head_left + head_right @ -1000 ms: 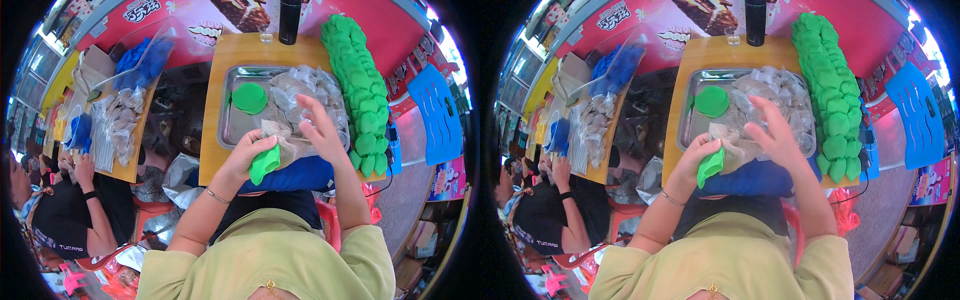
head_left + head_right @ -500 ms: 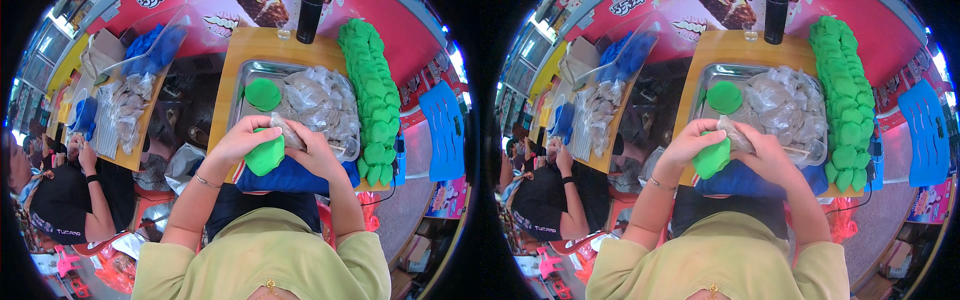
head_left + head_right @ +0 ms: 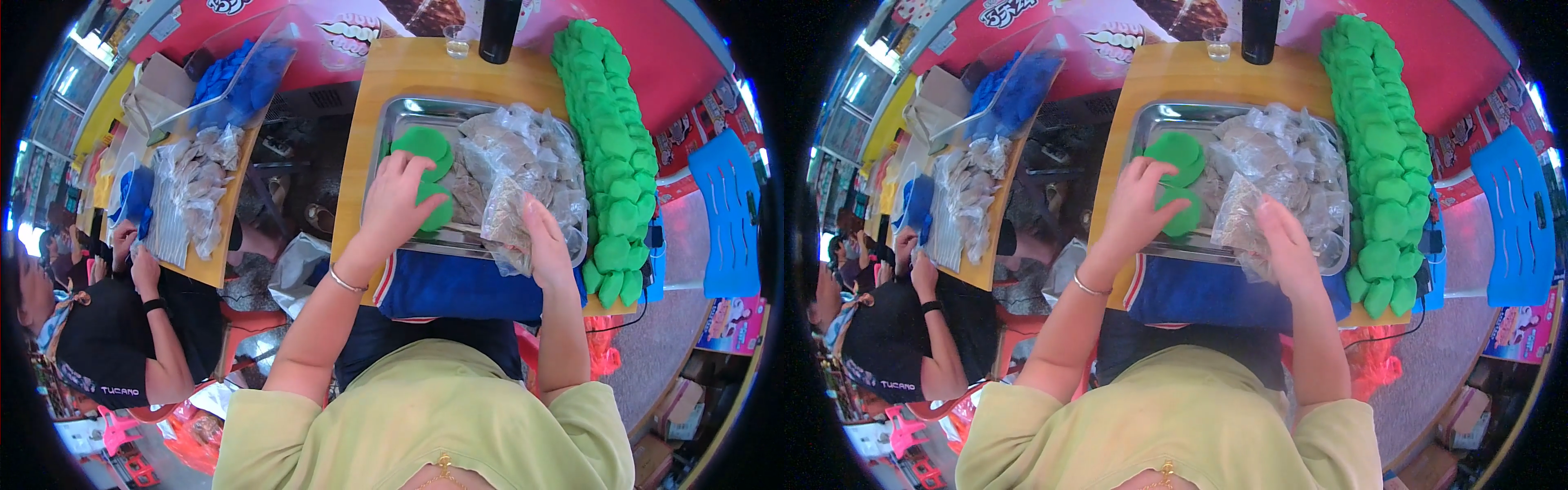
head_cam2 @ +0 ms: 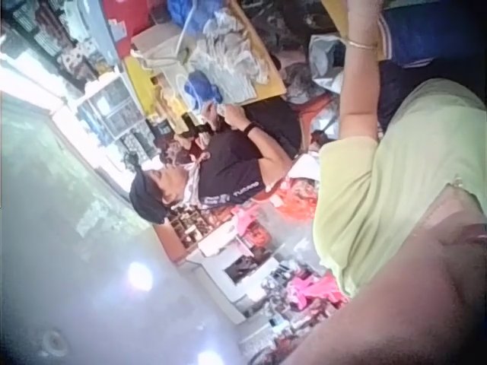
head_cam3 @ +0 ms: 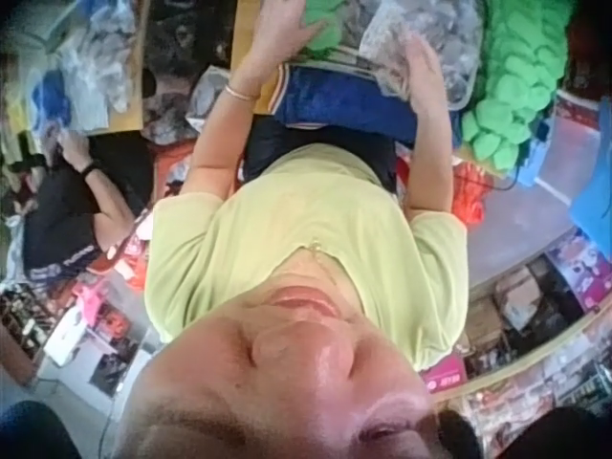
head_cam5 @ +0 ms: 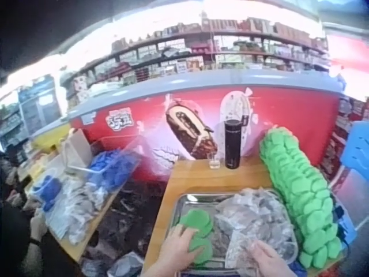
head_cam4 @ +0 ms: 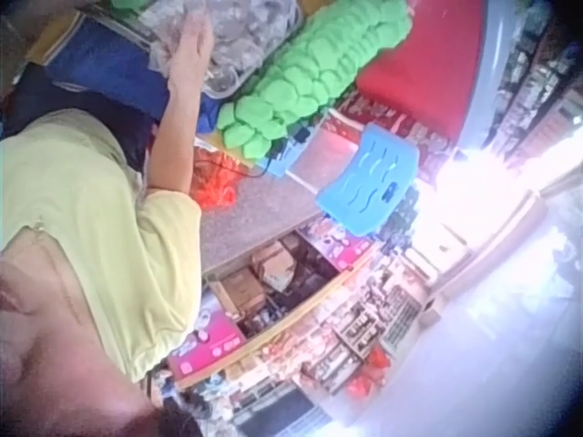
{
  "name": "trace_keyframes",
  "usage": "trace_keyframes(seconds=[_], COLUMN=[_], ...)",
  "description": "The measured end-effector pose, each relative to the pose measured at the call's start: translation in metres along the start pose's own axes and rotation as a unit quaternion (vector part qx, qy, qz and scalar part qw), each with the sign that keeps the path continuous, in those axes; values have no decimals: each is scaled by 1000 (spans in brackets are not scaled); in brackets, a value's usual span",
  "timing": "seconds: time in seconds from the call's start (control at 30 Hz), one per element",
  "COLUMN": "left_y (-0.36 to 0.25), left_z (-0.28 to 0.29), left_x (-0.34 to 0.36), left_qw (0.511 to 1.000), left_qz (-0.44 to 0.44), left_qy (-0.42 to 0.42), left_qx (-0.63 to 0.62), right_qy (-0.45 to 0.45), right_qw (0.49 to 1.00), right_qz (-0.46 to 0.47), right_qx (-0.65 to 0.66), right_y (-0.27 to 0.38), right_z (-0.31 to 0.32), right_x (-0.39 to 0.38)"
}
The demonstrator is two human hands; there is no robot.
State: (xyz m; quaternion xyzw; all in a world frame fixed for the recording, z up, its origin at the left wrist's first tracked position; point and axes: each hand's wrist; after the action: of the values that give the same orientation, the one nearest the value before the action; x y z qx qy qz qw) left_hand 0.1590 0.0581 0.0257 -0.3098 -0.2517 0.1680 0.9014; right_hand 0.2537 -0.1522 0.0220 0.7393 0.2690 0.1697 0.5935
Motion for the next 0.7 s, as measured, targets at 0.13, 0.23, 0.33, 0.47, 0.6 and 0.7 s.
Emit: trace_keyframes(seconds=[0.13, 0.23, 0.33, 0.47, 0.6, 0.7], left_y=[-13, -15, -13, -7, -1, 1], left_z=[3, 2, -6, -17, -22, -19], left_x=[-17, -24, -24, -18, -15, -15], left_qw=[997, 991, 988, 977, 983, 988], left_qz=[25, 46, 57, 86, 59, 114], left_qy=[39, 65, 54, 84, 70, 85], left_qx=[63, 106, 136, 179, 158, 68], right_qy=[-38, 53, 126, 101, 123, 146], right_qw=[998, 998, 989, 994, 992, 989], right_qz=[-58, -15, 53, 29, 38, 20], right_qx=[-1, -42, -48, -22, -14, -10], right_y=[-1, 3, 7, 10, 9, 5], right_z=[9, 8, 3, -4, -8, -17], right_x=[3, 6, 6, 5, 6, 10])
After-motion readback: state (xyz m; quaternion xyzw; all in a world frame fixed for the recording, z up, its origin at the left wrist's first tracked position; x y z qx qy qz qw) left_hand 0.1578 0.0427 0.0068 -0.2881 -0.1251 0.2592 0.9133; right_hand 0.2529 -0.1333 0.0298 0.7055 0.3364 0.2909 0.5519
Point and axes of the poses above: each hand's wrist, its own x-axis towards the middle knuckle, its own z-axis out of the back of the hand, y = z × x, and after that the axes turned 11 degrees about z, right-handed
